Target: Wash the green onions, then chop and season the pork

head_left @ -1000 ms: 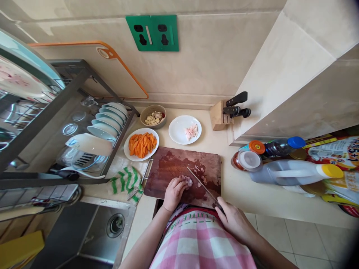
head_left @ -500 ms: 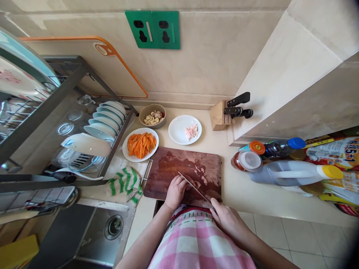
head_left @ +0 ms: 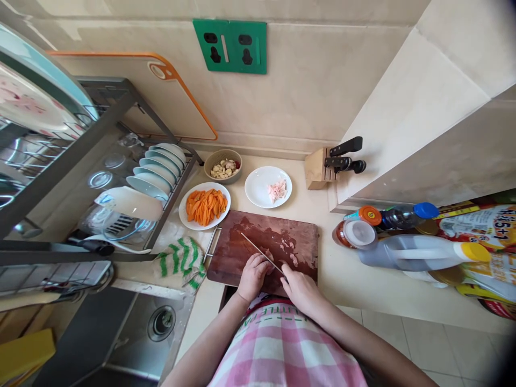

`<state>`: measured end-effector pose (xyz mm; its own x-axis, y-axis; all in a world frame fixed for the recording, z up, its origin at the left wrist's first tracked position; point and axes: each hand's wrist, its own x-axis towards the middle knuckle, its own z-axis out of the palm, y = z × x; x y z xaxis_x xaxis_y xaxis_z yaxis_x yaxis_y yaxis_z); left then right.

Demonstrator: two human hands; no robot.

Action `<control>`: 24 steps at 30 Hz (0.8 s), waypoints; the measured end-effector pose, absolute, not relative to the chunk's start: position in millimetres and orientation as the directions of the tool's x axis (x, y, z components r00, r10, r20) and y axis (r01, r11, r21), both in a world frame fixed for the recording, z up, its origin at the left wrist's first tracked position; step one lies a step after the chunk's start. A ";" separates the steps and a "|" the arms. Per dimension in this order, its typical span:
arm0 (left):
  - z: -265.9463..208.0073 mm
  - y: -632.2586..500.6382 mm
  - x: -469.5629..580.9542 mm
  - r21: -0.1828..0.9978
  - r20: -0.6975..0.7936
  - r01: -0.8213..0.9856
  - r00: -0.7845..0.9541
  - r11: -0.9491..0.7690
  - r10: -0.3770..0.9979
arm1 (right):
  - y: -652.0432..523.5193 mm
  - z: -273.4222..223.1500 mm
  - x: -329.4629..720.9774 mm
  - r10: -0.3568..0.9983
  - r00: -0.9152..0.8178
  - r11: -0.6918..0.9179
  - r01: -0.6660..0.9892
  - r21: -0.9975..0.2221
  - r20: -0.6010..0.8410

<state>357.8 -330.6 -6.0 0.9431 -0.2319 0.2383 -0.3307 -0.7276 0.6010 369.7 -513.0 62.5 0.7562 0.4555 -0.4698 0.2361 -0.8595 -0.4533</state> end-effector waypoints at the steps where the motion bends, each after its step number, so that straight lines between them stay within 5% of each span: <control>1: -6.7 -330.9 357.2 0.598 0.241 -0.330 0.943 -0.731 -0.228 | -509.2 61.3 371.8 0.459 0.764 -0.857 0.247 -0.452 -0.454; 12: -16.4 -315.7 341.8 0.597 0.290 -0.236 0.955 -0.767 -0.067 | -579.6 62.9 336.1 0.413 0.716 -0.862 0.109 -0.496 -0.562; 18: -12.1 -316.4 350.8 0.501 0.270 -0.345 0.934 -0.794 -0.235 | -559.0 81.9 338.0 0.421 0.732 -0.854 0.121 -0.506 -0.536; 24: -12.5 -322.3 353.8 0.520 0.251 -0.329 0.941 -0.788 -0.226 | -566.9 77.0 321.4 0.415 0.679 -0.870 0.102 -0.483 -0.605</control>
